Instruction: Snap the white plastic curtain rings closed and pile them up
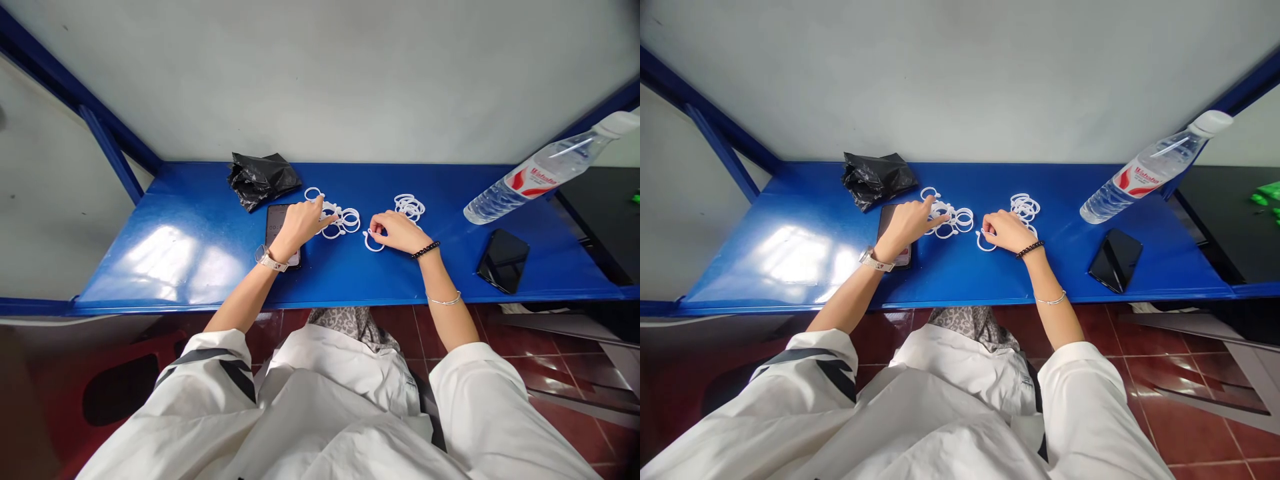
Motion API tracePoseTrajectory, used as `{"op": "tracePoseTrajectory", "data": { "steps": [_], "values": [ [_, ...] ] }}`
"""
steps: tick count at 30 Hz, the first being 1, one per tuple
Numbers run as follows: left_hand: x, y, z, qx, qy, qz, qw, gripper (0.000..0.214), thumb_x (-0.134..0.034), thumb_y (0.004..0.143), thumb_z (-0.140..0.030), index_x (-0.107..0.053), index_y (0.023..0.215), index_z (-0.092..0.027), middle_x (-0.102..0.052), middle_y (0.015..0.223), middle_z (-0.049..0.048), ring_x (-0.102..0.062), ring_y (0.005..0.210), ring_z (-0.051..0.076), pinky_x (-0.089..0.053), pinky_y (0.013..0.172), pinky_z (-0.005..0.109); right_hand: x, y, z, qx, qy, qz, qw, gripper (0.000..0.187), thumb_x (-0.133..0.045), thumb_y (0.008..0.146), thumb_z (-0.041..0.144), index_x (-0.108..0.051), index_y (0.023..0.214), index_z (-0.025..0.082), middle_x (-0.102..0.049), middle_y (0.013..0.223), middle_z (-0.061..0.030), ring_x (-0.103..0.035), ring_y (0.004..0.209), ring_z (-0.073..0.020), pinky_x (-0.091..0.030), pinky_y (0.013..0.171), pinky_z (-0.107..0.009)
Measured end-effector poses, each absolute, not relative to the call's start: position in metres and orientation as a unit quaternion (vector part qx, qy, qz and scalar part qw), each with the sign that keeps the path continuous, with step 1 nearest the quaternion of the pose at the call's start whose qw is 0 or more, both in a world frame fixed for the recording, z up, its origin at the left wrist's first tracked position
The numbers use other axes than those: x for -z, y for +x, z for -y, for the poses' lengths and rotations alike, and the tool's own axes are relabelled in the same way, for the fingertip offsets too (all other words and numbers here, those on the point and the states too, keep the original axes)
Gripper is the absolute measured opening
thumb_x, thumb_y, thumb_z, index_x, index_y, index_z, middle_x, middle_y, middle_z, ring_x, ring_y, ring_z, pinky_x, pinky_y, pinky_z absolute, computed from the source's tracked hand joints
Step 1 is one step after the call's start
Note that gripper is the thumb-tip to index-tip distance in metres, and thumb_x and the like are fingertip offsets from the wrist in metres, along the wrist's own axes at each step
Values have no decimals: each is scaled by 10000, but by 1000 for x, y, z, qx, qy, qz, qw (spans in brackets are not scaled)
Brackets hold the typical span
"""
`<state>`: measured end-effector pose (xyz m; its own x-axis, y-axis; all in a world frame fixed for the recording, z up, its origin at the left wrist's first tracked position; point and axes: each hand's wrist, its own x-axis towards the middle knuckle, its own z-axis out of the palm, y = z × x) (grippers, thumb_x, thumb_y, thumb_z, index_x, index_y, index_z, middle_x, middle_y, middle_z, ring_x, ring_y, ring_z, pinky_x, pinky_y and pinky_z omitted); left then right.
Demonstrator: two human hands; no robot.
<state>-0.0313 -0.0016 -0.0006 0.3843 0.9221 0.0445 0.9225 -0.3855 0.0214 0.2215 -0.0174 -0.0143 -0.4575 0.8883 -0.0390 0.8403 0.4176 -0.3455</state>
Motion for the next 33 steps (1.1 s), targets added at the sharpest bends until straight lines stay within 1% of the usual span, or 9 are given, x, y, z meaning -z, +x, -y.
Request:
{"op": "tracePoseTrajectory", "data": {
  "steps": [4, 8, 10, 13, 15, 17, 21, 27, 33],
  "values": [
    [-3, -30, 2, 35, -830, 556, 2, 587, -391, 1047, -533, -549, 1342, -51, -708, 810, 155, -705, 761, 307, -322, 561, 303, 11, 214, 19, -159, -501, 840, 136, 83, -579, 889, 206, -571, 808, 218, -701, 807, -72, -608, 831, -268, -439, 770, -405],
    [-6, -28, 4, 145, -822, 549, -40, 463, -464, 1034, -498, -629, 1190, -95, -703, 879, 134, -681, 781, 255, -360, 588, 290, 9, 210, 21, -130, -471, 835, 252, 67, -552, 906, 232, -566, 840, 231, -698, 874, -75, -610, 854, -267, -469, 797, -427],
    [-6, -26, 6, 216, -826, 511, -98, 414, -550, 997, -488, -643, 1159, -119, -693, 896, 106, -659, 772, 215, -406, 619, 273, 6, 208, 23, -116, -454, 830, 304, 84, -544, 916, 244, -567, 836, 239, -691, 871, -68, -614, 856, -262, -486, 799, -427],
    [-3, -23, 11, 288, -841, 399, -225, 453, -672, 922, -472, -621, 1241, -155, -681, 1015, 94, -655, 853, 192, -493, 682, 257, 3, 204, 26, -112, -428, 818, 367, 105, -562, 931, 261, -574, 828, 241, -681, 849, -56, -626, 835, -245, -510, 773, -408],
    [-1, -19, 14, 306, -842, 328, -299, 513, -693, 902, -470, -589, 1306, -172, -667, 1157, 114, -656, 982, 210, -539, 737, 269, 2, 201, 28, -124, -410, 810, 402, 102, -581, 932, 262, -585, 833, 239, -680, 842, -45, -633, 795, -224, -525, 735, -384],
    [1, -16, 17, 303, -838, 287, -351, 497, -669, 914, -487, -597, 1288, -168, -671, 1205, 121, -656, 1028, 222, -559, 778, 291, 3, 198, 30, -139, -385, 806, 428, 85, -606, 925, 259, -597, 844, 235, -683, 838, -33, -634, 751, -200, -534, 696, -357],
    [4, -12, 18, 279, -832, 273, -394, 434, -654, 915, -522, -663, 1118, -139, -724, 1043, 96, -684, 912, 207, -561, 798, 310, 7, 195, 30, -152, -348, 812, 444, 58, -630, 901, 214, -608, 848, 226, -681, 825, -23, -631, 725, -176, -547, 677, -323],
    [9, -13, 15, 306, -813, 280, -409, 513, -763, 839, -481, -647, 1194, -130, -751, 1040, 94, -705, 886, 192, -566, 802, 295, 7, 195, 30, -161, -333, 818, 440, 54, -614, 880, 166, -616, 876, 220, -677, 877, -36, -639, 752, -175, -567, 698, -324],
    [9, -14, 13, 311, -828, 288, -367, 471, -773, 828, -487, -674, 1131, -139, -744, 1031, 88, -682, 872, 184, -561, 772, 292, 4, 193, 33, -152, -313, 826, 444, 27, -592, 905, 203, -615, 906, 216, -669, 904, -55, -637, 798, -187, -564, 711, -335]
  ]
}}
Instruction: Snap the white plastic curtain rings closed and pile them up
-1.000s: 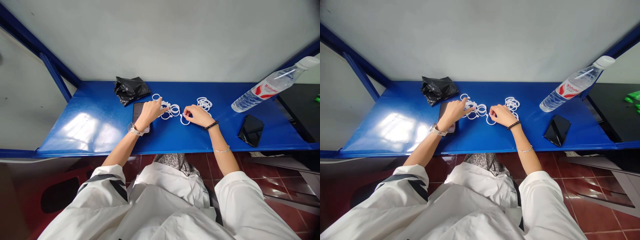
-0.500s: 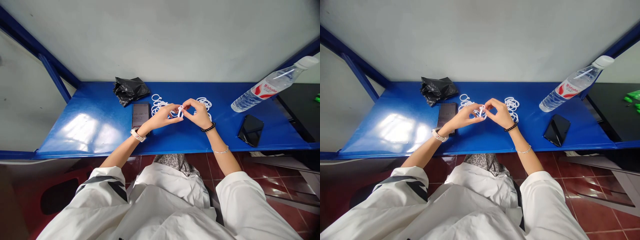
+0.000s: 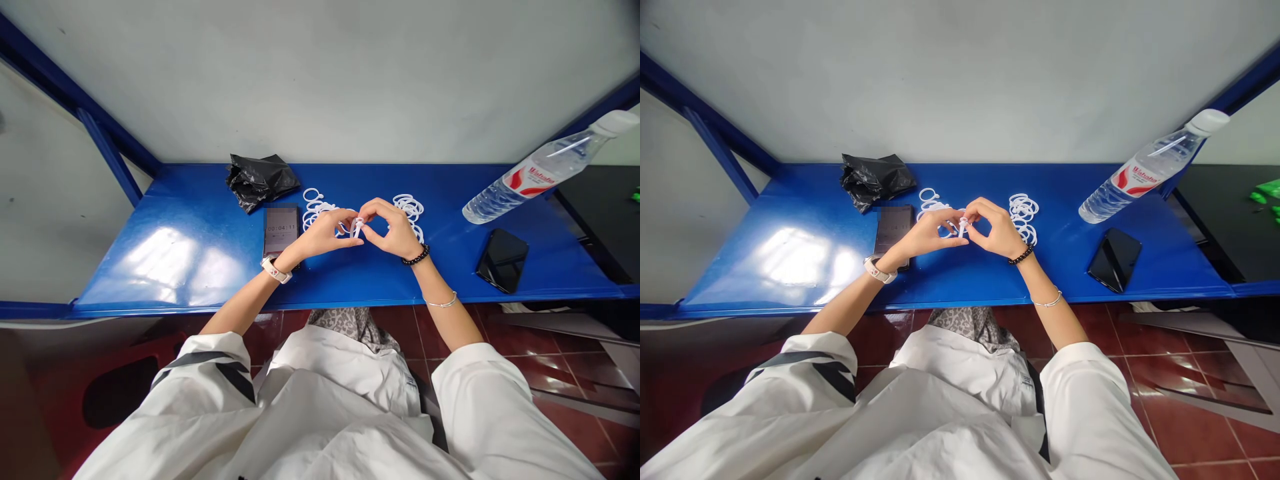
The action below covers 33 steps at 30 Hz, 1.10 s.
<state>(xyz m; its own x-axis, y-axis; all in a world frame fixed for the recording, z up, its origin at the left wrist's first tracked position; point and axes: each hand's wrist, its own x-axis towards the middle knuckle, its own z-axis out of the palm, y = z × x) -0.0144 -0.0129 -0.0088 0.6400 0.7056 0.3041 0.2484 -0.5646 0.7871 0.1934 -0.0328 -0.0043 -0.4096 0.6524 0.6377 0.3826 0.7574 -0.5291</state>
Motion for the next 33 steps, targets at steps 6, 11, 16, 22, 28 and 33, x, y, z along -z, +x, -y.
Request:
{"op": "tracePoseTrajectory", "data": {
  "steps": [6, 11, 16, 22, 28, 33],
  "values": [
    [10, -16, 10, -330, 848, -303, 283, 411, -798, 812, -437, -665, 1075, -151, -693, 947, 53, -628, 793, 166, -517, 706, 275, 4, 192, 34, -139, -296, 834, 444, 55, -599, 901, 202, -612, 953, 212, -662, 931, -64, -629, 798, -186, -557, 703, -337],
    [12, -15, 10, -329, 859, -326, 219, 317, -810, 795, -317, -635, 1014, -169, -623, 892, 21, -570, 737, 148, -476, 664, 259, 6, 190, 34, -123, -304, 831, 450, 42, -594, 908, 188, -615, 932, 216, -672, 903, -50, -630, 760, -174, -553, 680, -327],
    [11, -15, 12, -327, 862, -342, 182, 292, -790, 810, -308, -619, 1011, -184, -607, 914, 19, -565, 733, 146, -451, 650, 254, 6, 190, 33, -112, -312, 831, 447, 69, -592, 896, 167, -624, 927, 219, -680, 890, -43, -633, 736, -174, -553, 665, -328],
    [10, -16, 14, -325, 866, -353, 139, 298, -781, 832, -348, -605, 1013, -188, -599, 902, 21, -561, 718, 147, -419, 625, 252, 7, 190, 33, -109, -333, 823, 447, 69, -590, 888, 162, -618, 899, 224, -686, 867, -34, -636, 726, -176, -551, 663, -322],
    [12, -17, 13, -327, 872, -341, 132, 317, -733, 875, -381, -621, 1102, -190, -608, 944, 38, -564, 718, 150, -430, 641, 263, 9, 190, 32, -117, -335, 818, 453, 59, -584, 894, 178, -591, 858, 224, -674, 839, -28, -630, 714, -176, -536, 649, -314],
    [11, -17, 13, -348, 872, -314, 143, 315, -651, 925, -369, -633, 1173, -176, -616, 946, 55, -589, 768, 166, -454, 680, 274, 10, 191, 32, -127, -338, 819, 445, 88, -584, 902, 197, -557, 825, 229, -658, 809, -20, -620, 692, -173, -528, 653, -312]
  ]
}}
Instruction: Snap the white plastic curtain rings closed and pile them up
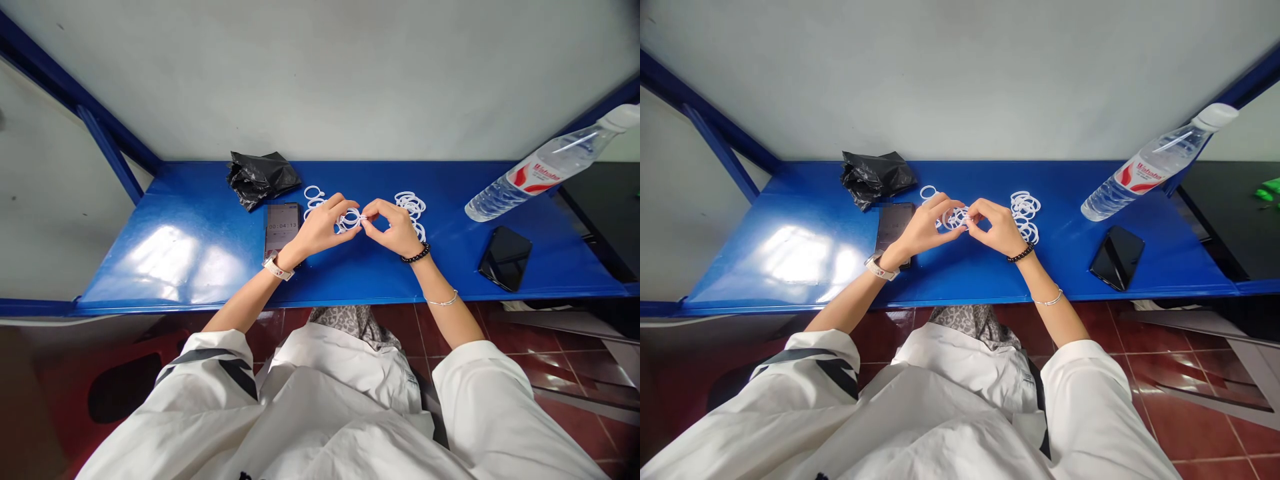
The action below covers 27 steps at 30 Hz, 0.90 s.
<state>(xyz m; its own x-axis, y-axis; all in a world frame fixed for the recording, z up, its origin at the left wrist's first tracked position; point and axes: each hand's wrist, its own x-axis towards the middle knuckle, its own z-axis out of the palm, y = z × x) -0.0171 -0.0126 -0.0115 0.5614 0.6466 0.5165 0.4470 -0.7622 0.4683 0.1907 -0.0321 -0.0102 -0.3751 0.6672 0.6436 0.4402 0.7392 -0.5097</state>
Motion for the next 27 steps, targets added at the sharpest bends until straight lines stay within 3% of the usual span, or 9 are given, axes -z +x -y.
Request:
{"op": "tracePoseTrajectory", "data": {
  "steps": [16, 21, 27],
  "values": [
    [10, -16, 14, -367, 873, -289, 141, 250, -590, 925, -293, -634, 1138, -170, -620, 958, 66, -577, 752, 162, -477, 703, 289, 20, 192, 30, -55, -369, 857, 356, 65, -573, 885, 179, -542, 846, 220, -627, 721, -11, -618, 647, -178, -467, 616, -290],
    [9, -18, 12, -351, 874, -300, 149, 316, -602, 964, -436, -641, 1154, -186, -636, 959, 61, -583, 708, 147, -469, 666, 268, 21, 196, 26, -36, -375, 862, 339, 39, -599, 933, 238, -601, 902, 215, -671, 768, -28, -632, 686, -195, -472, 666, -311],
    [10, -19, 12, -344, 876, -300, 154, 450, -577, 967, -559, -619, 1219, -189, -653, 973, 66, -599, 707, 144, -460, 641, 253, 24, 195, 25, -4, -363, 872, 329, 204, -528, 1003, 260, -669, 868, 199, -701, 797, -70, -639, 723, -224, -460, 671, -343]
  ]
}}
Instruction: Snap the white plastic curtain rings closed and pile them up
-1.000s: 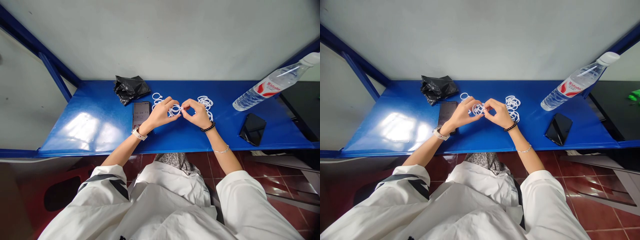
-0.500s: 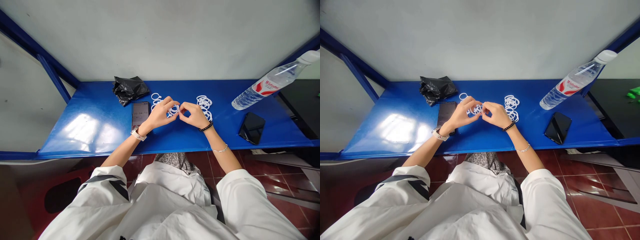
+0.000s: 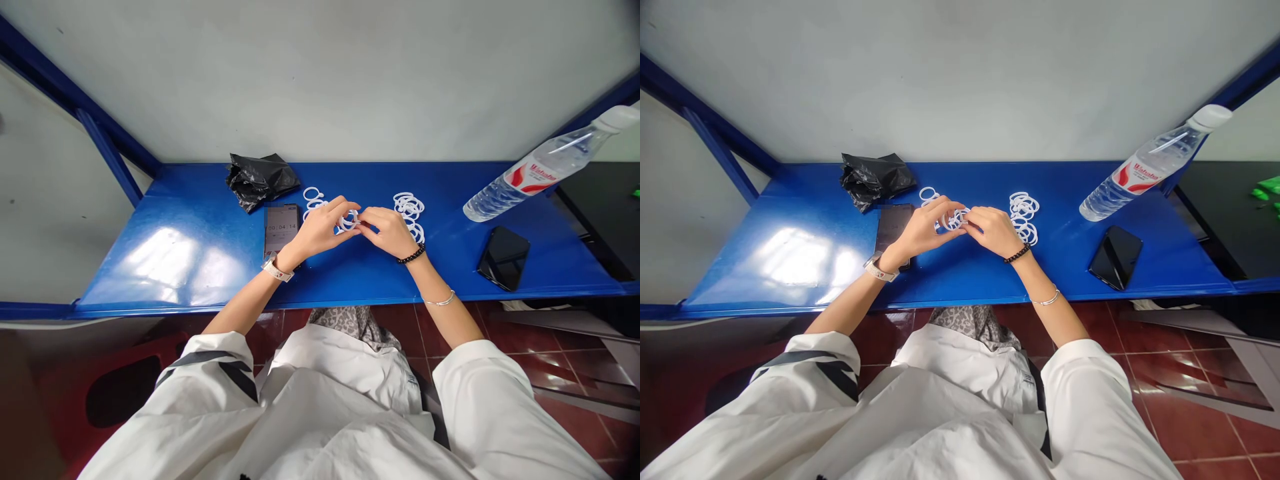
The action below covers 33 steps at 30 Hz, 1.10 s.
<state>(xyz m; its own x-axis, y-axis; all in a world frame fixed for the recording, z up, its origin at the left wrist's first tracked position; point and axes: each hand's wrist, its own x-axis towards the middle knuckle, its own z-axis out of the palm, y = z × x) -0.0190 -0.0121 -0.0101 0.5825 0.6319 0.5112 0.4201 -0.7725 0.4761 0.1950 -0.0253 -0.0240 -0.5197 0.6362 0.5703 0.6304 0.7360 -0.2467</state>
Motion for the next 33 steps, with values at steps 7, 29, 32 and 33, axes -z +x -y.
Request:
{"op": "tracePoseTrajectory", "data": {
  "steps": [7, 29, 32, 33],
  "values": [
    [7, -20, 12, -355, 863, -314, 175, 595, -643, 904, -618, -562, 1318, -198, -654, 961, 60, -604, 755, 167, -480, 667, 266, 23, 194, 26, 5, -370, 846, 384, 251, -563, 982, 270, -724, 796, 218, -718, 760, -59, -661, 708, -213, -492, 652, -339],
    [8, -17, 15, -381, 868, -284, 143, 427, -673, 856, -594, -500, 779, -212, -544, 696, -9, -471, 584, 128, -374, 565, 273, 23, 191, 30, 8, -343, 853, 394, 268, -579, 946, 212, -753, 742, 210, -721, 666, -43, -649, 600, -188, -431, 561, -312],
    [10, -16, 14, -383, 869, -277, 144, 421, -674, 860, -584, -488, 781, -214, -530, 689, -13, -461, 579, 128, -359, 561, 271, 24, 191, 30, 25, -331, 854, 401, 255, -586, 936, 191, -753, 743, 206, -720, 663, -36, -645, 589, -181, -428, 549, -305],
    [10, -16, 14, -381, 870, -278, 144, 417, -677, 858, -578, -487, 785, -214, -530, 689, -14, -462, 579, 128, -355, 562, 270, 24, 191, 29, 27, -331, 855, 399, 254, -585, 936, 189, -753, 746, 205, -720, 665, -35, -644, 591, -181, -429, 549, -305]
  ]
}}
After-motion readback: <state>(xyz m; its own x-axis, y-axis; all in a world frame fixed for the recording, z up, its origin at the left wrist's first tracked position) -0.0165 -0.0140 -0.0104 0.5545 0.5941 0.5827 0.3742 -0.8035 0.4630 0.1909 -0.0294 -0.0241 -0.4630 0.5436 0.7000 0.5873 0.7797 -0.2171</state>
